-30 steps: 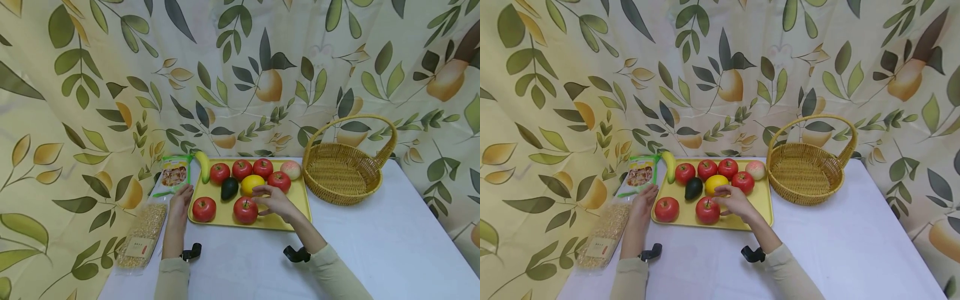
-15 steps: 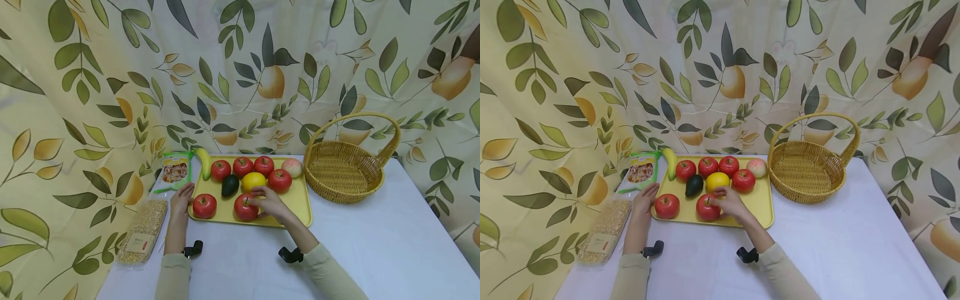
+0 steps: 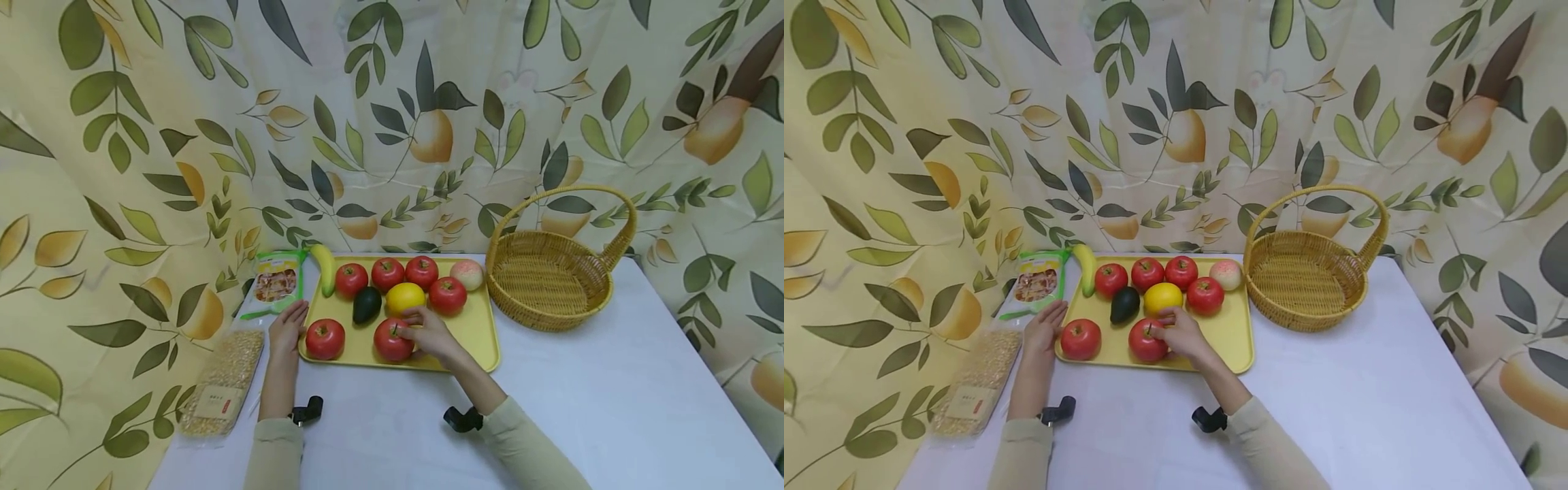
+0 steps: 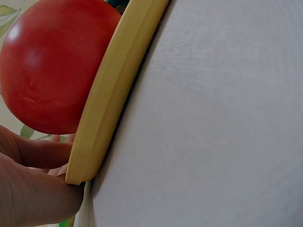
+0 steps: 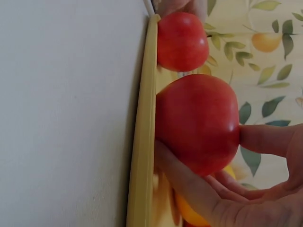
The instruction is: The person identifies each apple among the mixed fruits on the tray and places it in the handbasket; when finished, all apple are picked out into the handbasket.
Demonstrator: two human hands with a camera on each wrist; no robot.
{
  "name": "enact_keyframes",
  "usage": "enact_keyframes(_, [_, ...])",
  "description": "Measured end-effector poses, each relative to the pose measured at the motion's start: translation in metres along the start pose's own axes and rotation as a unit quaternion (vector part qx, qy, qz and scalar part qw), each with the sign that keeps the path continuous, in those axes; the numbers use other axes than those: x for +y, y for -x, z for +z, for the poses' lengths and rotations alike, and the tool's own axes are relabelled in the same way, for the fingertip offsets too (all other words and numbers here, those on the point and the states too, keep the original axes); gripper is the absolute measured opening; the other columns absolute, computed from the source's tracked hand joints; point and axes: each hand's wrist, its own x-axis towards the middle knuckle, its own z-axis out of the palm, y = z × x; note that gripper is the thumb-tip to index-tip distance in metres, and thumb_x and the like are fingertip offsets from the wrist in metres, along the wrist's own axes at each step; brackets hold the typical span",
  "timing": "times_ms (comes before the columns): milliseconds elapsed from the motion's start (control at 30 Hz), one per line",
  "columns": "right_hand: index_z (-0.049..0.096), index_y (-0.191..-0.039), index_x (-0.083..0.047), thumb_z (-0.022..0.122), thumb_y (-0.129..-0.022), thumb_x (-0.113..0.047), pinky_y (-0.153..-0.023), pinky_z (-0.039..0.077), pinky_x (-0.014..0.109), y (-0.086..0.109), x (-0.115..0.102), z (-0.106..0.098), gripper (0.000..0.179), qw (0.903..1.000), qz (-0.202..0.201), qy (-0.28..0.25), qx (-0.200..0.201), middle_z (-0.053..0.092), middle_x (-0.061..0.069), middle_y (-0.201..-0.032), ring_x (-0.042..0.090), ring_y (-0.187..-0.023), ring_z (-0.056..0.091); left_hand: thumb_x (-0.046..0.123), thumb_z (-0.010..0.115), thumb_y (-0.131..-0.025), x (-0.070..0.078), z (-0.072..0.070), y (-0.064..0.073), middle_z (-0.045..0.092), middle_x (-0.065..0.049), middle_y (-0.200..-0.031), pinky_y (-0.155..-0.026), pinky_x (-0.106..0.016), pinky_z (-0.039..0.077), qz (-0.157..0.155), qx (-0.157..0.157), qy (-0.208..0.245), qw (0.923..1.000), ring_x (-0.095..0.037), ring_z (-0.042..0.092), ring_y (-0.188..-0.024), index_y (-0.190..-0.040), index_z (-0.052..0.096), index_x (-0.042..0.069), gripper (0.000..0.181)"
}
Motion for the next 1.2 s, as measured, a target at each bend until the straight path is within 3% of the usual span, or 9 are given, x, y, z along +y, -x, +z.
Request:
enact_keyframes(167, [0.054,-0.141,-0.002,0.074,-0.093,-0.011,-0.073,0.064,0.049,0.003,-0.004,0.0,0.053,1.0,0.003,-0.008,-0.002,0.062,0.019,-0.133,0.036,-0.114,0.064,-0.032,0.026,-0.077,0.001,0.001,0.003,0.051,-0.026,-0.153,-0.055,-0.015,0.04,0.005,0.0,0.008,1.0,-0.033,0.049,-0.144,-0.151,0.049,-0.006,0.082])
enact_keyframes(467, [0.055,-0.142,-0.003,0.074,-0.093,-0.013,-0.072,0.064,0.051,0.01,-0.014,-0.003,0.054,0.9997,-0.017,-0.016,-0.012,0.061,0.021,-0.136,0.037,-0.115,0.064,-0.021,0.036,-0.096,-0.001,-0.001,0.005,0.055,-0.022,-0.151,-0.058,-0.012,0.043,0.005,0.029,0.003,0.9996,-0.03,0.053,-0.141,-0.148,0.054,-0.003,0.058])
enact_keyframes(767, [0.051,-0.144,0.0,0.07,-0.096,-0.009,-0.073,0.064,0.05,0.016,-0.026,-0.016,0.053,0.9986,-0.038,-0.032,-0.016,0.059,0.024,-0.14,0.042,-0.123,0.061,-0.026,0.031,-0.082,-0.002,0.004,0.002,0.058,-0.019,-0.149,-0.056,-0.015,0.04,0.005,0.036,-0.017,0.9992,-0.028,0.054,-0.14,-0.147,0.057,-0.002,0.073])
enact_keyframes(1000, [0.05,-0.147,-0.001,0.067,-0.099,-0.008,-0.078,0.063,0.055,0.02,-0.037,-0.029,0.052,0.998,-0.024,-0.052,-0.027,0.058,0.024,-0.143,0.042,-0.128,0.058,-0.026,0.03,-0.082,-0.001,0.003,0.004,0.055,-0.02,-0.151,-0.056,-0.015,0.036,-0.001,0.025,-0.014,0.9996,-0.028,0.052,-0.142,-0.148,0.054,-0.003,0.074])
enact_keyframes(1200, [0.047,-0.148,0.001,0.065,-0.099,-0.008,-0.081,0.061,0.059,0.023,-0.046,-0.047,0.053,0.997,-0.034,-0.064,-0.028,0.054,0.026,-0.144,0.043,-0.129,0.056,-0.027,0.03,-0.082,0.002,0.004,0.006,0.053,-0.02,-0.153,-0.059,-0.016,0.038,-0.008,0.018,-0.009,0.9998,-0.028,0.05,-0.143,-0.151,0.052,-0.003,0.076])
